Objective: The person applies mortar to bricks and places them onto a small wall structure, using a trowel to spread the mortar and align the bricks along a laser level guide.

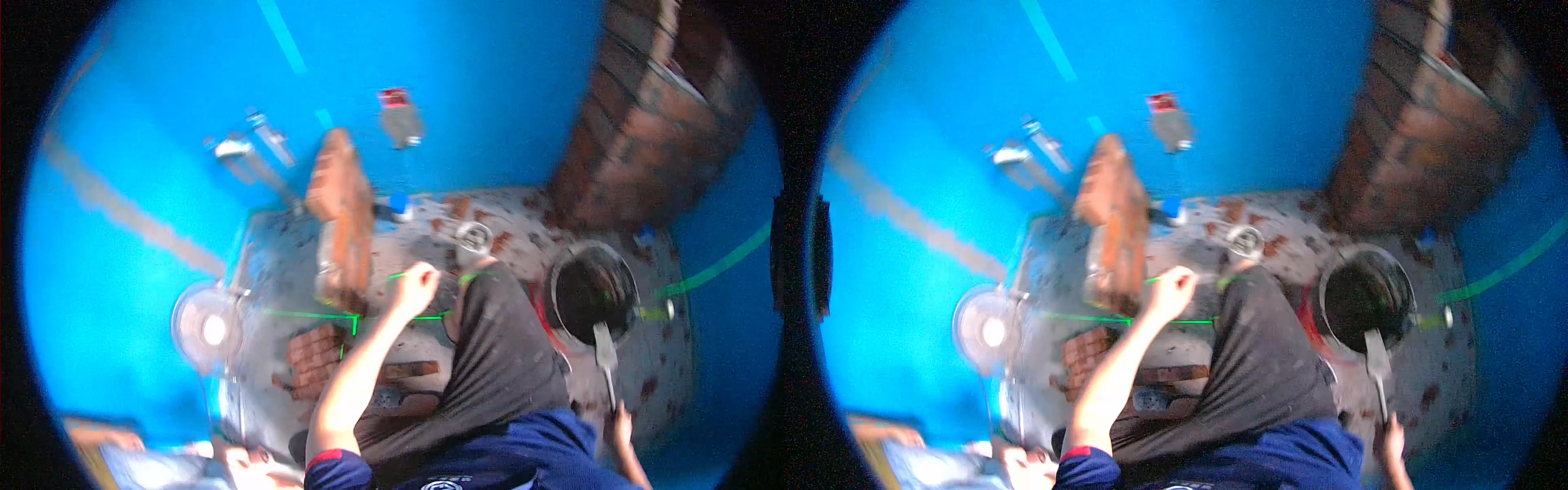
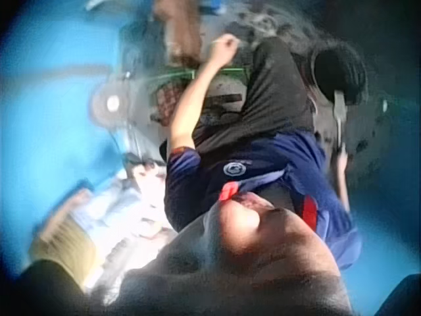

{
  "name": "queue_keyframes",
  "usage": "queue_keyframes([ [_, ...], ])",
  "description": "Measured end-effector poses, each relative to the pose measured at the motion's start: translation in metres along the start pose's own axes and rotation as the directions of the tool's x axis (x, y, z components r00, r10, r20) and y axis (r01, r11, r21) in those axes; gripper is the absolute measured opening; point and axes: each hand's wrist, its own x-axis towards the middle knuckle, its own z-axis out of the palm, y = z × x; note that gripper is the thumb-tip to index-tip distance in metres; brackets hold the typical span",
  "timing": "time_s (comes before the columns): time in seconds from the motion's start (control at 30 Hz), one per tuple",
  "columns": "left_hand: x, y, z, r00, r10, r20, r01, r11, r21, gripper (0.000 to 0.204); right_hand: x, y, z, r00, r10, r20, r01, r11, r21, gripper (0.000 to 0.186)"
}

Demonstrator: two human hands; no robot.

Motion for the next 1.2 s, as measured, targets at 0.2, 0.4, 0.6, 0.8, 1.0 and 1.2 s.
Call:
queue_keyframes([
  [0.2, 0.019, -0.008, 0.013, 0.99, 0.038, -0.136, -0.028, 0.997, 0.073, 0.017, 0.044, -0.007, -0.005, 0.995, 0.046, -0.09, -0.047, 0.999, -0.013, 0.026],
  [0.4, 0.082, -0.026, -0.019, 0.948, -0.16, -0.274, 0.078, 0.955, -0.286, 0.022, 0.057, -0.123, -0.05, 0.973, -0.117, -0.197, 0.121, 0.993, 0.011, 0.026],
  [0.6, 0.137, -0.05, -0.059, 0.707, -0.508, -0.492, -0.088, 0.627, -0.774, 0.03, 0.046, -0.247, -0.067, 0.932, -0.299, -0.207, 0.316, 0.947, 0.056, 0.027],
  [0.8, 0.153, -0.081, -0.061, 0.647, -0.64, -0.414, -0.165, 0.412, -0.896, 0.031, 0.033, -0.359, -0.07, 0.885, -0.439, -0.156, 0.459, 0.879, 0.126, 0.027],
  [1.0, 0.15, -0.102, -0.085, 0.596, -0.694, -0.405, -0.182, 0.374, -0.909, 0.028, 0.029, -0.479, -0.09, 0.813, -0.578, -0.069, 0.574, 0.778, 0.256, 0.028],
  [1.2, 0.148, -0.12, -0.12, 0.581, -0.694, -0.426, -0.158, 0.417, -0.895, 0.028, 0.017, -0.644, -0.125, 0.633, -0.769, -0.093, 0.763, 0.598, 0.246, 0.03],
])
